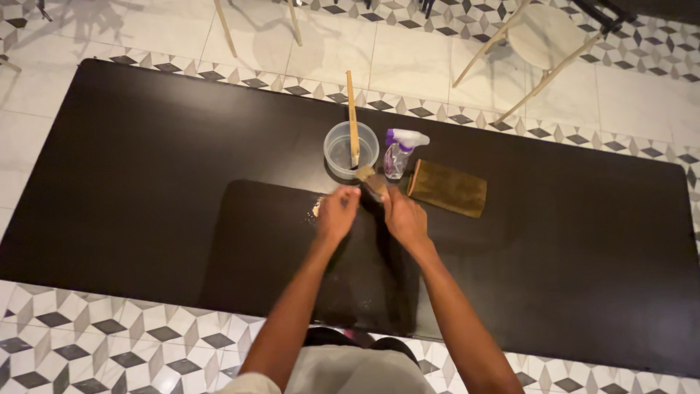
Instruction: The person applies a liquid substance to a dark surface using a brush, then picks up and folds a flexible brown material.
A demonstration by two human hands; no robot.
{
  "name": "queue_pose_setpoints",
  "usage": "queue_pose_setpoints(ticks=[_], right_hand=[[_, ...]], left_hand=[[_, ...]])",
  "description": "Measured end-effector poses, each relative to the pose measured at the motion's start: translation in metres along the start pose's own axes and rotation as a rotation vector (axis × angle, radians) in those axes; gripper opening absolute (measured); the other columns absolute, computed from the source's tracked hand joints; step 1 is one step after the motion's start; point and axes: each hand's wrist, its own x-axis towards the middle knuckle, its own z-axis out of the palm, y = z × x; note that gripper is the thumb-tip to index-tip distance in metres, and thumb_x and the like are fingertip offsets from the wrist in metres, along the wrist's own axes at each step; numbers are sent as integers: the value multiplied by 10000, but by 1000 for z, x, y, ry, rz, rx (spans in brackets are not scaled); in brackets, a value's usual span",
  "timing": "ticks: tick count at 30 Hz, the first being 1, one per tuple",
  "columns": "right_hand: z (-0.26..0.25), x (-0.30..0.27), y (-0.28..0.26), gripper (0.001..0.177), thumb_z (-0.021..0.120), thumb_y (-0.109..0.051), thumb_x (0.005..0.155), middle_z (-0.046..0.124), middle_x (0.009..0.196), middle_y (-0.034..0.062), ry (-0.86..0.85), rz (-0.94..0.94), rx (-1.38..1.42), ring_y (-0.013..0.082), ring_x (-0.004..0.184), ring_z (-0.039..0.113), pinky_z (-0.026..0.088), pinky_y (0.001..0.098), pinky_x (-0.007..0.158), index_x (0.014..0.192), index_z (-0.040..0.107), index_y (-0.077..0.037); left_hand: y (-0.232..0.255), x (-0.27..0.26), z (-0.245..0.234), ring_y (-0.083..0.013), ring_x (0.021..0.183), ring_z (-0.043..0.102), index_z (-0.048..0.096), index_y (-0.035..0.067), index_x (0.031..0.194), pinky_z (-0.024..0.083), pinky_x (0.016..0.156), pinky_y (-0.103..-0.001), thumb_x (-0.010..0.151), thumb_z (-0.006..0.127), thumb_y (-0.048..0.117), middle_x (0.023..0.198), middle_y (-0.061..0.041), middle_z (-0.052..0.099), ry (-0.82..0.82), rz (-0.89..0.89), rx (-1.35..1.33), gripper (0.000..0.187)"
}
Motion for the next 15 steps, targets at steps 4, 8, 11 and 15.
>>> queue_pose_setpoints(ticks=[4, 8, 11, 15], right_hand=[[-5, 30, 6, 300, 520, -333, 1033, 724, 886, 253, -14, 1, -115, 480, 820, 692, 527, 600, 735, 1129, 632, -71], [0, 53, 15, 289, 532, -311, 1014, 722, 873, 260, -70, -12, -193, 468, 804, 702, 543, 586, 725, 1127, 652, -74], [4, 66, 17, 284, 547, -316, 1010, 725, 885, 258, -105, -10, -232, 456, 820, 708, 553, 571, 737, 1128, 657, -82], [6, 77, 20, 263, 592, -312, 994, 738, 906, 232, -138, -49, -289, 422, 850, 722, 565, 544, 768, 1107, 666, -87]], left_hand=[[17, 41, -18, -430, 1349, 458, 516, 144, 1465, 438, 1087, -505, 787, 863, 264, 1513, -218, 397, 31, 299, 275, 771], [32, 93, -20, -503, 1512, 151, 228, 145, 1588, 208, 1200, -583, 646, 974, 364, 1643, -286, 102, -99, 297, 467, 1222], [40, 120, -14, -442, 1559, 27, 79, 183, 1620, 130, 1217, -593, 614, 994, 390, 1670, -263, -1, -300, 46, 588, 1376], [33, 135, -1, -400, 1569, 63, 30, 218, 1639, 154, 1245, -559, 599, 995, 384, 1690, -225, 41, -397, 46, 684, 1428]])
